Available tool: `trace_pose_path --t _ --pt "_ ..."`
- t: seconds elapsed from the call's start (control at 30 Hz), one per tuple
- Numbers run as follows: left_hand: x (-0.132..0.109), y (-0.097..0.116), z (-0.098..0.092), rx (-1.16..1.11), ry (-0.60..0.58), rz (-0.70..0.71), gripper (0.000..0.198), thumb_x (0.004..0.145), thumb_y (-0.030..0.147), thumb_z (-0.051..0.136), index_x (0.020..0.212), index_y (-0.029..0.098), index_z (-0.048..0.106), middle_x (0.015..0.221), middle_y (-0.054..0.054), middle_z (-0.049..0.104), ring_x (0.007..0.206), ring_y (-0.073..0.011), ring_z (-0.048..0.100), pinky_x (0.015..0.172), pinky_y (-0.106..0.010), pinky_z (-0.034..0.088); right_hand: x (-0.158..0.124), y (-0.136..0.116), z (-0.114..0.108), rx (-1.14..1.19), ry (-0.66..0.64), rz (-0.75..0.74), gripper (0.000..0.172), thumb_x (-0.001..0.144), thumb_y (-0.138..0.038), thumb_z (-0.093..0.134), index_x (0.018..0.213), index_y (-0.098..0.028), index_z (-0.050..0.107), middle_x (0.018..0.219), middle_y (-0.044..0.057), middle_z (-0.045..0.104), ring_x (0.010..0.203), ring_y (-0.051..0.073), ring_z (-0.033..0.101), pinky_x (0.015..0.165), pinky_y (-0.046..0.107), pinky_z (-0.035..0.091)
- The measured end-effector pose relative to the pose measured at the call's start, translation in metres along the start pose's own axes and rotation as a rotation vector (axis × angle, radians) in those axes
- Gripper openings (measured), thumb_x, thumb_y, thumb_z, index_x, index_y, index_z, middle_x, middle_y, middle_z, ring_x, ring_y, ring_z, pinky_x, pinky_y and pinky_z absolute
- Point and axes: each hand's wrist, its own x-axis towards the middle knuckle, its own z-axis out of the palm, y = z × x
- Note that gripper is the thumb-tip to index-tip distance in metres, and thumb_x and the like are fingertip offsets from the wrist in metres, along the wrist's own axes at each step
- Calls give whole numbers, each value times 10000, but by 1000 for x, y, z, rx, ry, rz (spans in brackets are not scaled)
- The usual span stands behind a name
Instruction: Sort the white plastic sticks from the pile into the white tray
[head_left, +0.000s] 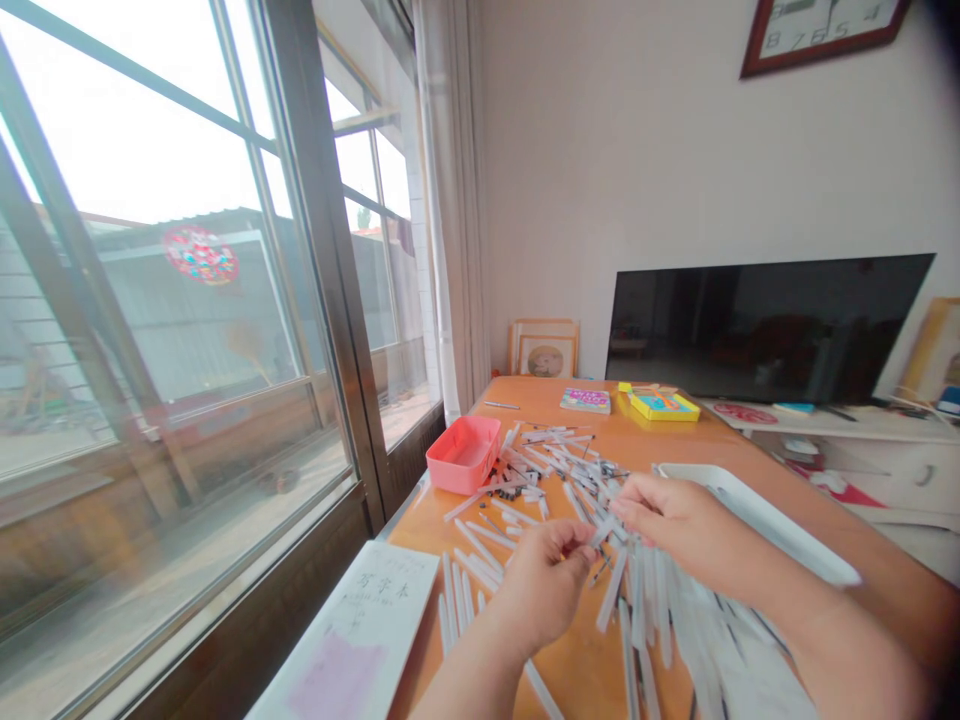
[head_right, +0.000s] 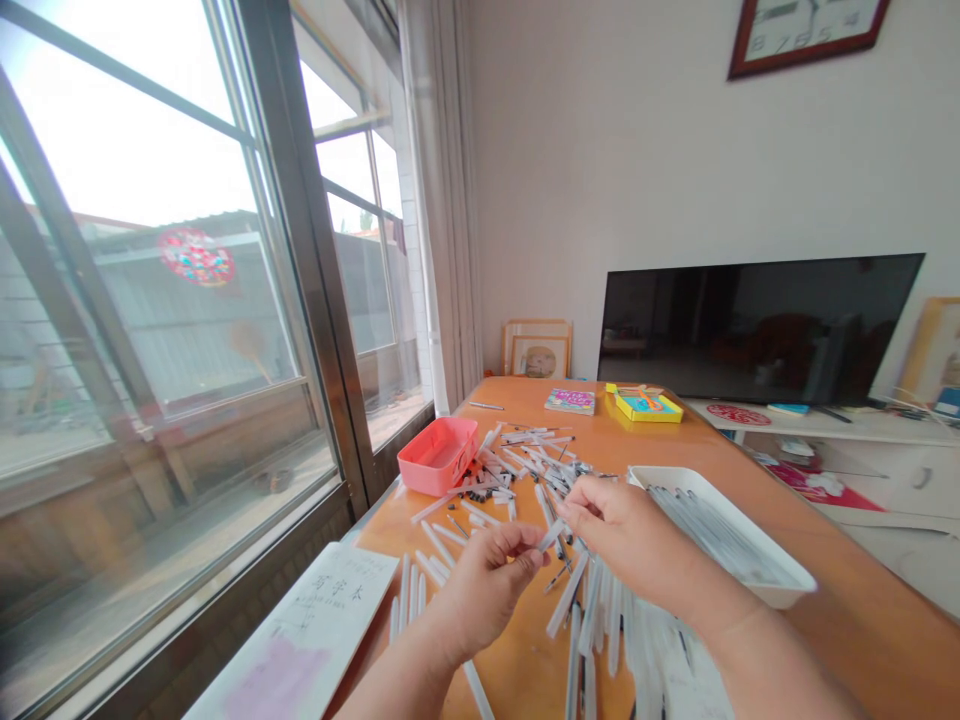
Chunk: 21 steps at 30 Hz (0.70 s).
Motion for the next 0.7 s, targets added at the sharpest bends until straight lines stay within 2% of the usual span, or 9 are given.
trace_pose_path --t 0.07,0.17,0.33,0.4,0.6,0.7 --pt "0 -4 0 8 0 10 194 860 261 594 940 146 728 735 3 562 704 -131 438 682 -261 347 2 3 5 -78 55 -10 379 926 -486 501 664 -213 516 605 -31 509 619 148 471 568 256 337" --pt "1 -8 0 -9 -25 25 202 872 276 588 950 150 724 741 3 571 710 -133 449 698 -266 356 2 2 7 -123 69 -18 451 943 -542 457 641 -208 477 584 -38 473 597 137 442 561 257 317" --pt "3 -8 -1 -62 -39 -5 190 852 249 595 940 140 722 758 -7 595 742 -144 483 735 -275 372 -2 -6 -5 52 -32 -27 382 952 -513 455 794 -204 617 677 -21 571 670 151 522 610 254 381" --pt "3 -7 -2 -72 -45 -8 196 853 256 593 942 139 723 765 -10 604 746 -145 491 745 -275 378 -2 -6 -5 69 -57 -24 350 931 -492 498 782 -200 623 679 -20 576 681 153 529 617 250 389" --pt "1 -8 0 -29 -37 13 215 860 293 593 936 142 725 752 -7 608 723 -142 489 728 -269 382 0 1 7 -77 76 5 448 908 -524 527 607 -206 434 560 -52 396 586 127 397 541 245 298" --pt "1 -8 0 -68 -46 -18 245 854 332 613 951 137 726 771 -15 621 746 -150 504 761 -279 391 -1 -3 3 -7 30 15 450 949 -556 450 663 -209 474 611 -44 464 617 134 447 566 248 334"
